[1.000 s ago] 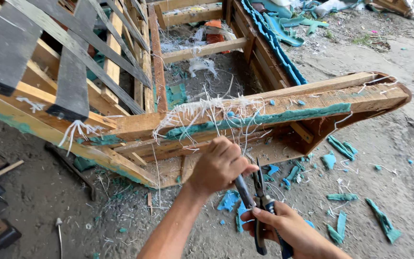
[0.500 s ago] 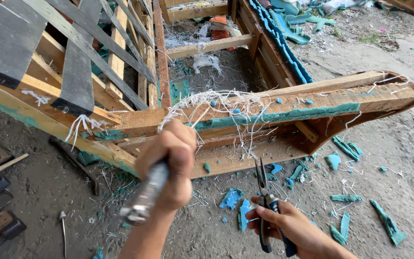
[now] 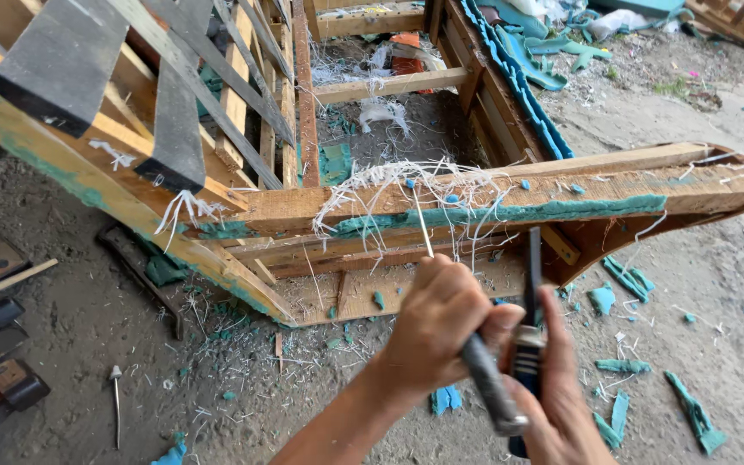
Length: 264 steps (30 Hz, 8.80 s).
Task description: The person kneels beside a wooden chair frame lying on the ground and strips old foam padding and white webbing from it. They use pliers to pull away foam strips and fabric, and a screwdriver-like pry tool to scrape and lift remaining padding and debris from the wooden rails.
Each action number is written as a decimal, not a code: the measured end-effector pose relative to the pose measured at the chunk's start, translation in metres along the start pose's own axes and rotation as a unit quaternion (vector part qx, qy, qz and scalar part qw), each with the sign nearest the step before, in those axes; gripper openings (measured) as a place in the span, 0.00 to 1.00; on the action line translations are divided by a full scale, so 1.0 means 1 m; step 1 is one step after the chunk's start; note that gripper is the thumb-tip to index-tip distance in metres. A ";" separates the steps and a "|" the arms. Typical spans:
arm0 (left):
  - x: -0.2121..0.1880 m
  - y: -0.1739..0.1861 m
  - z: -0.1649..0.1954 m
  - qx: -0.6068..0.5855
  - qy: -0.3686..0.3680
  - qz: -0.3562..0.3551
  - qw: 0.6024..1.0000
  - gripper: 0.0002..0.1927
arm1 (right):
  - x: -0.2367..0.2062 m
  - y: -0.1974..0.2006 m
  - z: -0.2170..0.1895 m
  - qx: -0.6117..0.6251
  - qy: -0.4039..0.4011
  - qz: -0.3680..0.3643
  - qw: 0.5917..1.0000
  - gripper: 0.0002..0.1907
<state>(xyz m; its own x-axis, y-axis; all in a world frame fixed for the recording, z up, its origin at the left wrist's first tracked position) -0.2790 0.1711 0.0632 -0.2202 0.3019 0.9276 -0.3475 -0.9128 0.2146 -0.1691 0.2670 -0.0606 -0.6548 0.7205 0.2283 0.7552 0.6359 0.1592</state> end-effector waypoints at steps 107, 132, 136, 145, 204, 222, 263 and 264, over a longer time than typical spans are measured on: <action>-0.310 -0.123 -0.116 0.183 0.162 -0.634 0.734 0.09 | 0.048 0.116 0.087 0.113 -0.378 0.198 0.897 0.17; 0.016 -0.090 0.057 -0.186 -0.079 -0.129 0.971 0.12 | 0.041 0.111 0.084 0.091 -0.166 0.114 0.975 0.22; 0.012 -0.094 0.038 -0.107 -0.057 -0.124 0.985 0.20 | 0.035 0.129 0.036 0.113 -0.088 0.164 0.976 0.33; 0.024 -0.097 0.034 -0.093 -0.047 -0.119 0.987 0.22 | -0.003 0.127 -0.047 0.019 0.116 0.176 0.977 0.40; 0.031 -0.040 0.011 -0.071 -0.005 -0.121 0.990 0.28 | -0.046 0.137 0.062 -0.092 -0.008 0.130 0.987 0.15; -0.013 -0.038 -0.043 0.076 -0.129 -0.106 0.983 0.26 | -0.053 0.103 0.114 -0.038 -0.325 0.108 0.939 0.18; 0.034 -0.033 0.011 -0.077 0.021 -0.080 0.994 0.23 | -0.055 0.093 0.009 -0.367 0.158 0.149 0.904 0.17; 0.032 -0.034 0.011 -0.074 0.018 -0.080 0.994 0.23 | -0.052 0.094 0.021 -0.351 0.094 0.126 0.923 0.16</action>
<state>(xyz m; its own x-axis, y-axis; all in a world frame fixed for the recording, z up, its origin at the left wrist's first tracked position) -0.2644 0.2089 0.0893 -0.1821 0.4514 0.8736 -0.5109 -0.8025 0.3082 -0.0644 0.2954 -0.0776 -0.4883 0.7186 0.4951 0.7601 0.0715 0.6458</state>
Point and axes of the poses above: each hand's wrist, its own x-axis towards the middle knuckle, its own y-axis out of the back of the hand, z = x × y, the point moved 10 cm from there along x, towards the middle knuckle, and after that the axes turned 9 degrees about z, right-handed, at the moved point
